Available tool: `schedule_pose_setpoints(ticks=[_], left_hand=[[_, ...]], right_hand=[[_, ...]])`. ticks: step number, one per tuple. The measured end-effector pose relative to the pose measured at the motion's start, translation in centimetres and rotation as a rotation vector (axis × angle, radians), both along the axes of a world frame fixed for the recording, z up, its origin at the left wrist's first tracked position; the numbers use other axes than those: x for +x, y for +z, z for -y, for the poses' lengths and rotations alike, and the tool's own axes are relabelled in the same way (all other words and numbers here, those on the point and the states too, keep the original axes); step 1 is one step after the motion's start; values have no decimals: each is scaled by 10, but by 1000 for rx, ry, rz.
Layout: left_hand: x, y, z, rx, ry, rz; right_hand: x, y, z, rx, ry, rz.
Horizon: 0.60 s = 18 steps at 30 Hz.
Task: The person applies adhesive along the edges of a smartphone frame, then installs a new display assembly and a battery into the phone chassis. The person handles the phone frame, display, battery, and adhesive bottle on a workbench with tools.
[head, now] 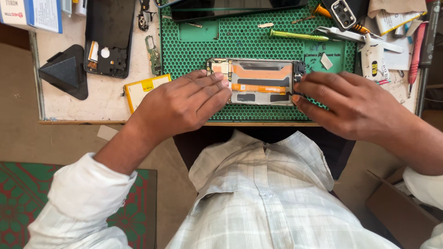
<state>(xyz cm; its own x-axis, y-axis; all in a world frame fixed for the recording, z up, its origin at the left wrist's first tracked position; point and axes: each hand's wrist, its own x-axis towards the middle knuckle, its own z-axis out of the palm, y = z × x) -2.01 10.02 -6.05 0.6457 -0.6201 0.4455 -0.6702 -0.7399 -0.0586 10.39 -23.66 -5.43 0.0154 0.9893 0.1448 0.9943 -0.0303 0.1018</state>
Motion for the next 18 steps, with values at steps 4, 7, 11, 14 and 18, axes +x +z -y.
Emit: schedule_pose_setpoints(ticks=[4,7,11,14,18], left_hand=[[-7,0,5,115,41,-13],[-17,0,6,91,59,-84],[-29,-10,11,-412,148,-347],[-31,-21,16,-608,159,-336],[-34,-30,20,-818,203,-331]], right_hand=[[-4,5,-4,-52,-68,-100],[-4,6,-5,-27,-57,-123],[-2,6,-9,-50,-71,-121],[0,4,-26,-13,-120,-125],[-4,5,-66,128,-178,-198]])
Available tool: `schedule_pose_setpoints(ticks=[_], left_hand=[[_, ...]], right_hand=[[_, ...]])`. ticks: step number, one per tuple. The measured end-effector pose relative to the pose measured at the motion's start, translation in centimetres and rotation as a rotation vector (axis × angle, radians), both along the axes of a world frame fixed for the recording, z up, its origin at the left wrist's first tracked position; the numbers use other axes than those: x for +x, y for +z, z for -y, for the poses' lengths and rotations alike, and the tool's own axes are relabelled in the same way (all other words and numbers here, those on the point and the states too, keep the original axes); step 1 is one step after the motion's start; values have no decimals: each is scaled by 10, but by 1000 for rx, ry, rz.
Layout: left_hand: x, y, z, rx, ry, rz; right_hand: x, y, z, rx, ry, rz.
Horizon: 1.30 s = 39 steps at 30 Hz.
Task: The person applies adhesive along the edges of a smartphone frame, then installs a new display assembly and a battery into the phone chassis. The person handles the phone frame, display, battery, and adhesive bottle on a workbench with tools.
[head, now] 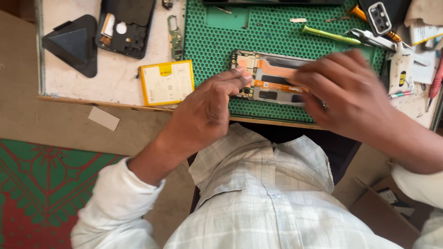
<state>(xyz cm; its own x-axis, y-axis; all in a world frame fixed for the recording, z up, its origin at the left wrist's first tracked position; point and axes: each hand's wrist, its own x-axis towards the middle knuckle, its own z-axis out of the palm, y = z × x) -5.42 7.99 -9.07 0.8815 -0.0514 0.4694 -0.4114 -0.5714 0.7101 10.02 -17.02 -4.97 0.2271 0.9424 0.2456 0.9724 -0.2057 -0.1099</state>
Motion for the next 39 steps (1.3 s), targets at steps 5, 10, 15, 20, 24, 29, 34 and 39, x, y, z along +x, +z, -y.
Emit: schedule_pose_setpoints(ticks=[5,10,15,20,24,29,34,39], left_hand=[[-2,-1,1,0,62,3],[1,-5,0,121,114,75],[0,-8,2,136,122,72],[1,-7,1,128,118,84],[2,-8,1,189,124,113],[3,-8,1,184,128,164],[0,-5,0,120,132,62],[-1,-3,0,106,133,5]], right_hand=[[-4,0,-51,27,42,-153],[-5,4,-62,-1,2,-245],[-6,6,-64,-63,11,-288],[-13,11,-60,-56,8,-291],[-13,14,-56,-129,-61,-434],[-8,8,-57,-89,-12,-437],[-7,3,-63,-9,69,-293],[-4,5,-65,-30,50,-343]])
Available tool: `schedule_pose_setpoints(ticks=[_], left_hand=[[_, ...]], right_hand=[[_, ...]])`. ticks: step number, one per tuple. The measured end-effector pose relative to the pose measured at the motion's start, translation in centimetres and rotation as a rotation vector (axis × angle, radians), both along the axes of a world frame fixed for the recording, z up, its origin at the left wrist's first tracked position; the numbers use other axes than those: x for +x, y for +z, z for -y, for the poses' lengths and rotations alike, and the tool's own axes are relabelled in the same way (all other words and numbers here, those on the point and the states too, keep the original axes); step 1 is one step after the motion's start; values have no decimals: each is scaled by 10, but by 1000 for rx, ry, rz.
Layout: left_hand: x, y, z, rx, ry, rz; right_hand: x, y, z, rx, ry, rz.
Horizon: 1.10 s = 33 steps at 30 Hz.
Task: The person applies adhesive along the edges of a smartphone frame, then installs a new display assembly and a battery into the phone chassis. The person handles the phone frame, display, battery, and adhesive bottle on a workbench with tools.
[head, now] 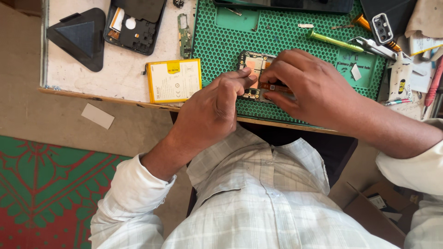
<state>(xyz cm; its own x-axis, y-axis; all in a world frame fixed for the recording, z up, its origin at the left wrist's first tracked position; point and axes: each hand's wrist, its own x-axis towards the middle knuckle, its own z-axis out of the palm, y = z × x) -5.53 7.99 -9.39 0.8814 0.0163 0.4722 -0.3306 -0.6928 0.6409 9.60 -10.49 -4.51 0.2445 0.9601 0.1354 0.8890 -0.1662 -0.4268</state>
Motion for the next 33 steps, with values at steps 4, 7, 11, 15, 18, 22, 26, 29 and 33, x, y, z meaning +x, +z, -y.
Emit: schedule_pose_setpoints(ticks=[4,7,11,15,18,22,26,29,33], left_hand=[[1,0,0,17,-18,20],[0,0,-1,19,-14,9],[0,0,-2,39,-31,13],[1,-2,-1,34,-12,14],[1,-2,-1,40,-3,18],[1,0,-1,22,-12,11],[0,1,-2,30,-9,-1],[1,0,-2,16,-16,6],[1,-1,-3,20,-5,0]], right_hand=[[0,-1,-2,-22,9,24],[-4,-3,-2,-20,-25,36],[-5,-2,-2,6,8,89],[-3,1,-2,52,112,117],[-2,4,-5,23,154,164],[1,8,-6,-8,199,142],[5,11,-4,-27,229,47],[7,11,0,-100,180,-45],[7,9,7,-69,106,-111]])
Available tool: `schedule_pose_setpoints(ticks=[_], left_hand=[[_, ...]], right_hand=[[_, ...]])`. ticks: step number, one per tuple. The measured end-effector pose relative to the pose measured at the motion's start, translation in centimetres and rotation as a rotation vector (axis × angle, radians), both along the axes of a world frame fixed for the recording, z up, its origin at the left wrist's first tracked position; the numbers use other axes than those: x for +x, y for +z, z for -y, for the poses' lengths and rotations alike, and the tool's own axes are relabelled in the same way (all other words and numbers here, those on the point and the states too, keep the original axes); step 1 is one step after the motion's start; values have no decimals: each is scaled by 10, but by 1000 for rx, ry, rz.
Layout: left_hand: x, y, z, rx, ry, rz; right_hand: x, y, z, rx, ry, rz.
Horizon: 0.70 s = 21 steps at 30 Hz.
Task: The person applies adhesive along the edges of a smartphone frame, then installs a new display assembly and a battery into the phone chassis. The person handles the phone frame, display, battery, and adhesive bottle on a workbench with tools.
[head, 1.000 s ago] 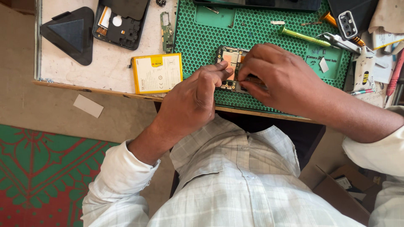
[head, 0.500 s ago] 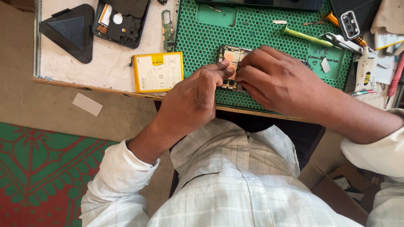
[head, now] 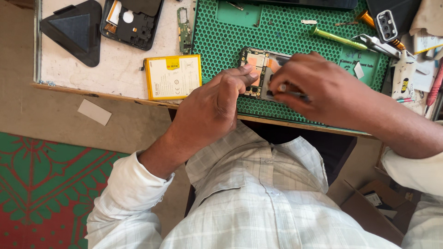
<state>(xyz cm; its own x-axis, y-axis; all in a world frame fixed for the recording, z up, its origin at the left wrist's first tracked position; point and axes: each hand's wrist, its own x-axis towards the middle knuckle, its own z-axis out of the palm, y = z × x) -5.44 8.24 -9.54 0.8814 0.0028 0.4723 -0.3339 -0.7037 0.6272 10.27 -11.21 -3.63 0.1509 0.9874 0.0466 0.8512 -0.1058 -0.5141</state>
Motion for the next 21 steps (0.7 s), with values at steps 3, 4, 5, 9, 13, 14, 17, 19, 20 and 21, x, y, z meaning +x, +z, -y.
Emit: schedule_pose_setpoints(ticks=[3,4,5,9,13,14,17,19,20,21], left_hand=[[0,0,-1,8,1,-6],[0,0,-1,15,1,-7],[0,0,-1,14,3,-1],[0,2,-2,13,-7,11],[-1,4,-1,36,-4,35],[-1,4,-2,29,-3,27],[-2,4,-2,20,-4,16],[-2,4,-2,34,-5,30],[-2,3,-2,34,-1,27],[-2,3,-2,34,4,24]], right_hand=[[-1,-1,9,8,-136,-76],[-3,-2,11,42,-128,-25],[-4,-3,12,75,-122,27],[-13,-12,12,185,-71,157],[-23,-9,12,221,-74,318],[-25,-9,11,222,-86,293],[-27,-7,8,244,-90,247],[-27,-8,6,247,-93,241],[-27,-8,6,240,-100,244],[-27,-9,6,232,-107,248]])
